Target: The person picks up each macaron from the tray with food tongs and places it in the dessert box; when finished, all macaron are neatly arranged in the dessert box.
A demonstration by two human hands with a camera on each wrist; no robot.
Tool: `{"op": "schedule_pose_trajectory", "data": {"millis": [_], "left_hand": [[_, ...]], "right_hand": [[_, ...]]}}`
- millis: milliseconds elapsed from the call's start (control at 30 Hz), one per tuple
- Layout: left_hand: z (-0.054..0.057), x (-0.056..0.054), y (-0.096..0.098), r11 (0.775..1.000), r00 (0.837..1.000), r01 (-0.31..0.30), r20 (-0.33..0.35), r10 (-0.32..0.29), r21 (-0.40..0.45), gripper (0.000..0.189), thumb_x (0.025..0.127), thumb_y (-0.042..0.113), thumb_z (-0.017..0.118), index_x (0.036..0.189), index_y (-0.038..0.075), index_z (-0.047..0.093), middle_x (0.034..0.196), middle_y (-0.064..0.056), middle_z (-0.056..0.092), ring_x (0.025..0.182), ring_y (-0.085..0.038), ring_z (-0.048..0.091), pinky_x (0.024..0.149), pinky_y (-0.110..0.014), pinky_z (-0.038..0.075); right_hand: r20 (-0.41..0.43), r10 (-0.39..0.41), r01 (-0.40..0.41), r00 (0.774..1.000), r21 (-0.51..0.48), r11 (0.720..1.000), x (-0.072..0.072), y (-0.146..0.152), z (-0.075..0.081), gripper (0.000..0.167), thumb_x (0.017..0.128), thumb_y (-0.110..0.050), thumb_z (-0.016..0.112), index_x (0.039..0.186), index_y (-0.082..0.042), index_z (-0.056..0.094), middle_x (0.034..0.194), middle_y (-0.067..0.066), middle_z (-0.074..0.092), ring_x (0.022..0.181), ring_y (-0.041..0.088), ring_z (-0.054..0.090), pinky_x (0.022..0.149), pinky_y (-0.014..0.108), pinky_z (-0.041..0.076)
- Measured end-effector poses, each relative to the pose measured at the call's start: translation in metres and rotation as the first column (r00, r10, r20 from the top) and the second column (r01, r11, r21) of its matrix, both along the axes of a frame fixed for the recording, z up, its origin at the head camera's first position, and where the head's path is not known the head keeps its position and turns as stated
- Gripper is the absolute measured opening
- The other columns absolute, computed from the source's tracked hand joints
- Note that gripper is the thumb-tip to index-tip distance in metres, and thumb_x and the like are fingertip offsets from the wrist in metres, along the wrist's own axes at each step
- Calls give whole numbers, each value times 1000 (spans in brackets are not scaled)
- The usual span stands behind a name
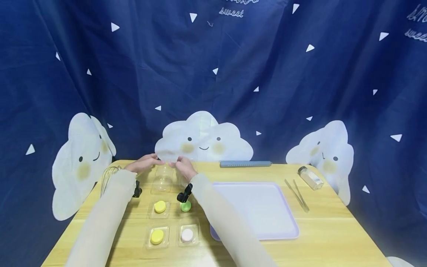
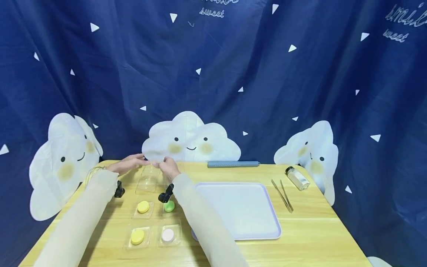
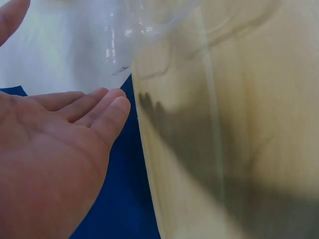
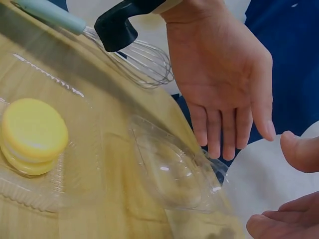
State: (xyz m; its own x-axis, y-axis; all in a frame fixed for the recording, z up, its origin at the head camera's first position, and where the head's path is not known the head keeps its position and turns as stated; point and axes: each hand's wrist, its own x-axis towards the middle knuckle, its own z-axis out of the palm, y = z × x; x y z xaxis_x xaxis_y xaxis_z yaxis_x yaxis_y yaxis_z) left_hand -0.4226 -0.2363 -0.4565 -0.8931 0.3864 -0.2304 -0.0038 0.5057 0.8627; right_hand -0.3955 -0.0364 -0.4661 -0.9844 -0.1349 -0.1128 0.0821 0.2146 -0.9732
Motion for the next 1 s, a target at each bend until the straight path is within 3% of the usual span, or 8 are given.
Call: {"op": "schedule_pose_trajectory", "data": {"millis": [100, 233, 333, 467, 733, 800, 900, 1000], "left_hand": [[-4, 0, 1, 999, 1000, 8, 13, -8, -47, 81, 100, 35, 59, 159, -4, 19, 165, -31, 18, 153, -51, 17, 123, -68, 24], [-8, 1, 1, 996, 999, -2, 36, 6, -89, 89, 98, 39, 60, 157, -11, 15, 163, -33, 19, 152, -51, 20, 123, -65, 26], [-10, 2, 1, 995, 998, -12, 62, 18, -97, 97, 97, 41, 61, 157, -13, 6, 165, -35, 10, 152, -52, 15, 124, -65, 24], [-12, 2, 1, 996, 997, -16, 76, 23, -87, 99, 96, 40, 62, 156, -14, 5, 165, -35, 9, 152, -52, 15, 125, -65, 22], [-16, 3, 4, 999, 1000, 14, 21, -13, -39, 75, 97, 29, 60, 152, -11, 28, 151, -30, 42, 147, -47, 32, 123, -65, 26], [-16, 3, 5, 999, 1000, 9, -3, -9, -46, 60, 96, 26, 61, 140, -9, 41, 129, -23, 54, 134, -42, 45, 118, -60, 37], [-17, 3, 6, 997, 999, 0, -52, -3, -71, 42, 92, 23, 65, 115, -6, 46, 99, -11, 48, 105, -33, 49, 97, -45, 45], [-17, 4, 7, 996, 997, -10, -75, 3, -94, 54, 88, 18, 68, 128, -10, 45, 116, -24, 56, 118, -41, 52, 103, -46, 46]], "right_hand": [[53, -9, 11, 999, -46, 999, 2, -1, -4, 52, 90, -19, 73, 130, 10, 56, 135, 25, 60, 124, 38, 57, 113, 53, 46], [115, -10, 21, 993, -99, 995, 5, -4, -8, 74, 91, -18, 72, 150, 11, 36, 157, 28, 39, 146, 46, 38, 124, 57, 30], [141, 14, 5, 990, -133, 991, 5, -4, -11, 77, 91, -15, 71, 151, 14, 31, 160, 31, 32, 147, 49, 35, 125, 59, 28], [161, 54, -24, 985, -180, 983, 3, -3, -14, 80, 92, -12, 70, 152, 15, 25, 163, 32, 24, 148, 51, 31, 125, 59, 26], [169, 72, -43, 983, -171, 984, 2, -7, -18, 84, 92, -15, 70, 154, 14, 21, 165, 29, 20, 151, 50, 27, 127, 58, 22], [174, 79, -47, 981, -181, 982, 1, -8, -18, 84, 93, -15, 70, 155, 13, 21, 166, 28, 19, 150, 51, 27, 127, 59, 21], [188, 94, -56, 978, -201, 978, 1, -8, -20, 84, 93, -14, 69, 155, 12, 19, 166, 28, 17, 149, 53, 29, 127, 61, 19], [201, 112, -67, 973, -219, 973, -1, -6, -21, 82, 95, -13, 66, 156, 11, 18, 166, 29, 16, 149, 53, 27, 126, 66, 15]]}}
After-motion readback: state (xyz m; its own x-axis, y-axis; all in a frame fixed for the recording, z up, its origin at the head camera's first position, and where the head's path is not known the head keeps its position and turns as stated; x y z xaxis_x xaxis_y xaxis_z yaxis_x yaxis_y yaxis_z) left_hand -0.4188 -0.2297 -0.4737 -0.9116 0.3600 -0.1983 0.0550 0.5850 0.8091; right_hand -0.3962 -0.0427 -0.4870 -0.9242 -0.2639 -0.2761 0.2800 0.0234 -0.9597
